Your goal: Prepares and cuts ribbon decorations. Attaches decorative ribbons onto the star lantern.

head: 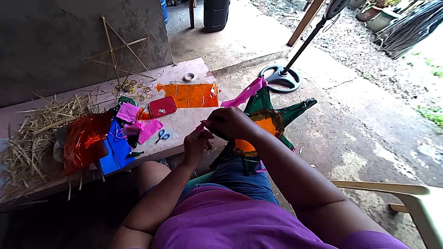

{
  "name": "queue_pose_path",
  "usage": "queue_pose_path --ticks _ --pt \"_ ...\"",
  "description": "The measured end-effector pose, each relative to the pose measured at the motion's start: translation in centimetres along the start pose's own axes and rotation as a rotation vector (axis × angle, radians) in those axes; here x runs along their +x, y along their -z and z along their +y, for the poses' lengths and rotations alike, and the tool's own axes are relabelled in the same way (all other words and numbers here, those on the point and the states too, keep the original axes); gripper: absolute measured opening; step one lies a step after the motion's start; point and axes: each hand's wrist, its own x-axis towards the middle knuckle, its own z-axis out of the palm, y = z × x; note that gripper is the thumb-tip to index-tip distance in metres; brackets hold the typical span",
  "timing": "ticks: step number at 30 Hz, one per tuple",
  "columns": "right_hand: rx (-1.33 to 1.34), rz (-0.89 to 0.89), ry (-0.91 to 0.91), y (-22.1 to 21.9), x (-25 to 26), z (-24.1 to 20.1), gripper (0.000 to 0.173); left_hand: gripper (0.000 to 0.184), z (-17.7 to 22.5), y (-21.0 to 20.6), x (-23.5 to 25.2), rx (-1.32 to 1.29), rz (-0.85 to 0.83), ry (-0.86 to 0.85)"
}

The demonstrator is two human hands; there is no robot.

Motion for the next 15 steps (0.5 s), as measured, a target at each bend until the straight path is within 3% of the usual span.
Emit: queue_pose_path --ticks 10,15 --pt "0.005 -0.033 -0.038 0.5 0.2 -0.1 0.018 0.015 -1.1 -0.1 1.0 0.022 0.026 -0.194" --pt "-0.014 -0.028 -0.016 0.0 0.3 0.2 0.019 0.014 -1.6 0.0 1.0 0.025 0.06 -0.205"
